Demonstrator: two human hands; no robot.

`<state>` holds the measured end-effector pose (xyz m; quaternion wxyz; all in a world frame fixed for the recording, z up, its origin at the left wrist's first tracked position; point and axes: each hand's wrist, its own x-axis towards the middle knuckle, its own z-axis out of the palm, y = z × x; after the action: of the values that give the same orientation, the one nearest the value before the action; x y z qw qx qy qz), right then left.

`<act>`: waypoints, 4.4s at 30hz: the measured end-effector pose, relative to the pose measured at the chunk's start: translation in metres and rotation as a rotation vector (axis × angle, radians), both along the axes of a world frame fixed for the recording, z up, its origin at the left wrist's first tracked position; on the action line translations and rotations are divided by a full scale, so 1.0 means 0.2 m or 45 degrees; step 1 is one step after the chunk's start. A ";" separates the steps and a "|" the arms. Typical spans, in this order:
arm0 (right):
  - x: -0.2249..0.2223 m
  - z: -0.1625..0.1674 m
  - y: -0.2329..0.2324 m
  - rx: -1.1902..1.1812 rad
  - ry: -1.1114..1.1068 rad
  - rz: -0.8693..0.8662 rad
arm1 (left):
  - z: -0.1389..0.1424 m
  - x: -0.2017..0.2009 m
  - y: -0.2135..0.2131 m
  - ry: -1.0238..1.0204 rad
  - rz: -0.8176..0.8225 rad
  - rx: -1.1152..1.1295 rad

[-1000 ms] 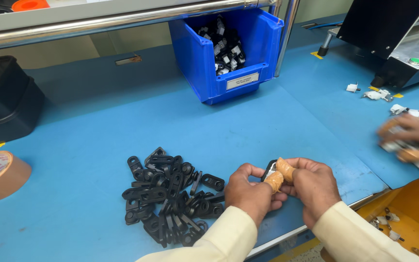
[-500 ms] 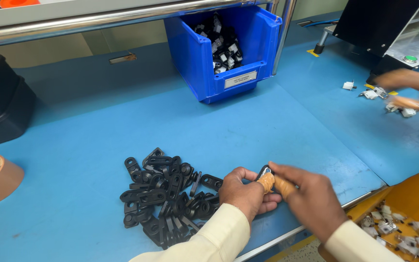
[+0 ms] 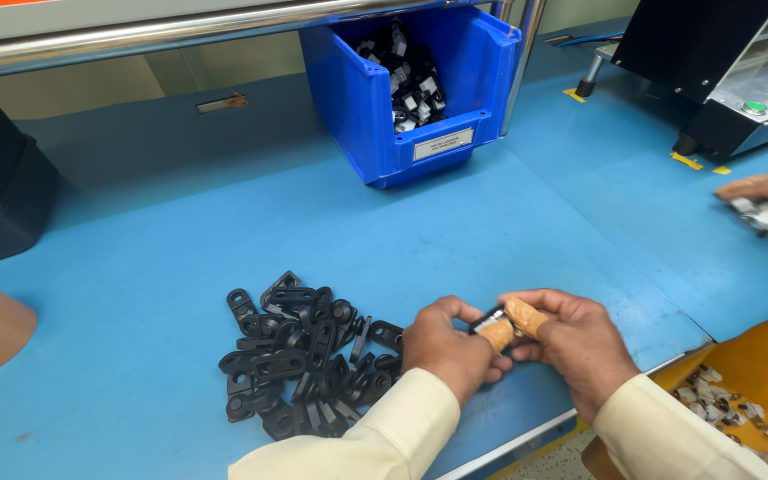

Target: The person picks black plastic strap pieces and white latch bodies from the workbench, presses each strap piece onto a latch body by hand, and places the assembled latch onto a growing pile on the right side of the bench, repeating the cycle one piece at a time.

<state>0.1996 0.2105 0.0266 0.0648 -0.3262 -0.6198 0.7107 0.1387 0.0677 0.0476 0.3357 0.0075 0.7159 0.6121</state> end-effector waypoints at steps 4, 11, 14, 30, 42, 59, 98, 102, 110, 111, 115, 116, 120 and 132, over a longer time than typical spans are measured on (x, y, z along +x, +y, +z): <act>-0.04 0.01 -0.02 -0.014 -0.024 -0.127 | 0.03 -0.03 -0.06 0.542 -0.208 -0.324; -0.12 0.04 -0.13 -0.073 -0.052 -0.204 | 0.10 -0.10 -0.21 0.485 -0.193 -0.159; -0.15 0.05 -0.21 -0.096 -0.030 -0.229 | 0.12 -0.14 -0.29 0.688 -0.269 -0.292; -0.21 0.04 -0.10 -0.073 -0.182 -0.039 | 0.15 -0.17 -0.34 0.877 -0.311 -0.428; -0.73 0.58 0.21 0.105 0.542 0.273 | 0.21 -0.04 -0.17 0.961 -0.069 -0.340; 0.03 0.05 0.34 0.271 -0.040 0.286 | 0.37 -0.15 -0.21 0.941 0.352 -0.499; 0.09 0.39 0.04 0.075 0.102 0.255 | 0.46 -0.11 -0.19 0.522 0.154 -0.055; 0.02 0.46 0.18 -0.043 0.191 0.291 | 0.39 0.05 0.10 0.223 0.246 0.113; 0.02 0.47 0.55 0.104 0.124 0.635 | 0.43 0.19 0.39 0.444 0.111 -0.281; 0.02 0.46 0.58 0.159 0.109 0.657 | 0.45 0.20 0.42 0.479 0.049 -0.319; 0.05 0.42 0.72 0.377 0.037 0.606 | 0.51 0.25 0.52 0.452 0.135 -0.408; 0.07 0.40 0.77 0.360 0.077 0.636 | 0.52 0.25 0.55 0.391 0.162 -0.373; 0.23 0.27 1.03 0.398 -0.022 0.699 | 0.54 0.32 0.71 0.290 0.218 -0.314; 0.42 0.28 1.30 0.304 -0.225 0.545 | 0.41 0.49 1.04 0.753 0.358 -0.244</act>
<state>0.2840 0.4706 0.0833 -0.1035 -0.2385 -0.7576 0.5987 0.2357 0.2755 0.1290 0.0251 0.0544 0.8306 0.5536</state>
